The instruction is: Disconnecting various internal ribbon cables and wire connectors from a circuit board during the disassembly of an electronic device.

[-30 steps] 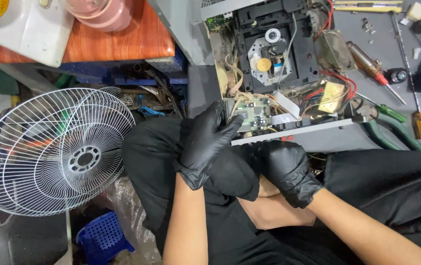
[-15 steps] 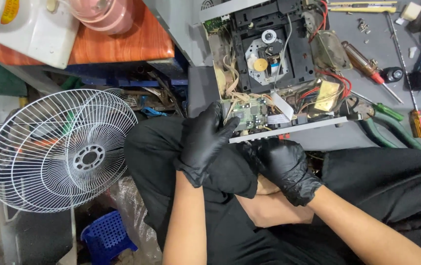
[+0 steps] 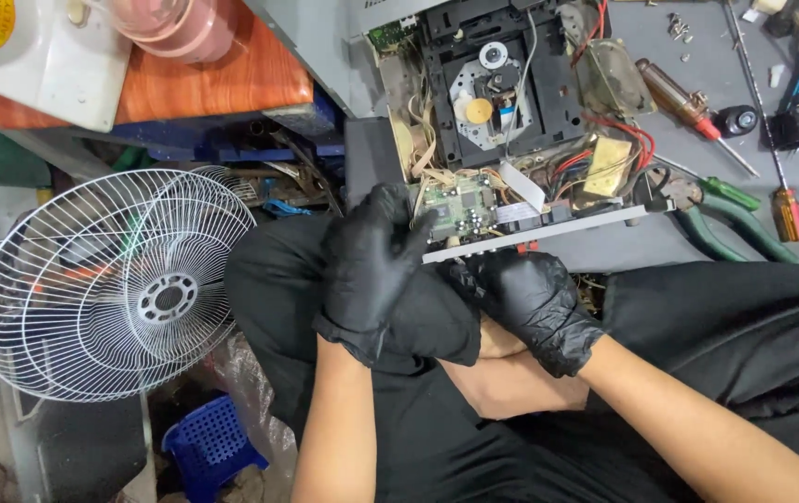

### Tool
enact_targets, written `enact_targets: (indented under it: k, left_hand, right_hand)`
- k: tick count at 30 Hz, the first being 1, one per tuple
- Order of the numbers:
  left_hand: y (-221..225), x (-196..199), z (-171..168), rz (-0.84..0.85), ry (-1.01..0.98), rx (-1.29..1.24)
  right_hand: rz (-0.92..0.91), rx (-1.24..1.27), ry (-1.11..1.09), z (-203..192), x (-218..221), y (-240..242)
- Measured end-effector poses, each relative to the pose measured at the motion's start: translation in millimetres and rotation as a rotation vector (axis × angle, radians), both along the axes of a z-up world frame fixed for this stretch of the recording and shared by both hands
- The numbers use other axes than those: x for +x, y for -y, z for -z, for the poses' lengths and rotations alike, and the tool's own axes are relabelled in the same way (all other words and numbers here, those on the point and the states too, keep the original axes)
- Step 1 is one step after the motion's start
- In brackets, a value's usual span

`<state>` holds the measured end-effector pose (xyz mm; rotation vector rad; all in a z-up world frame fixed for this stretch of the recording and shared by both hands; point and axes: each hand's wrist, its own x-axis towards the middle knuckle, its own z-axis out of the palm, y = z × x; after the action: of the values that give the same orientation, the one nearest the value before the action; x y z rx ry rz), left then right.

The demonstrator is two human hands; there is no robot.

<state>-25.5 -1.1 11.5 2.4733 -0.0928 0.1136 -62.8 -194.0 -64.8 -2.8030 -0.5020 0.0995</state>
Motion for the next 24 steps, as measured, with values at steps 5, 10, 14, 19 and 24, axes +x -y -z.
enact_targets:
  k: [5,10,14,19,24]
  left_hand:
    - [1.0,9.5,-30.9,0.127,0.005,0.054]
    - [-11.4,18.3,2.8,0.466,-0.056,0.153]
    - [-20.3,33.6,0.8,0.581,-0.058,0.108]
    - [-26.0,35.4,12.4,0.657,-0.117,0.058]
    - [-29.5,37.0,22.2,0.653,-0.080,0.029]
  right_hand:
    - [-0.020,0.138,-0.053,4.1,-0.1,12.4]
    - [-0.078,0.219,0.024,-5.6,-0.5,13.4]
    - [-0.086,0.180,0.106,1.9,1.8,15.6]
    - [-0.089,0.157,-0.013,3.4,-0.1,20.3]
    - [-0.125,0.079,-0.024,5.0,-1.7,26.7]
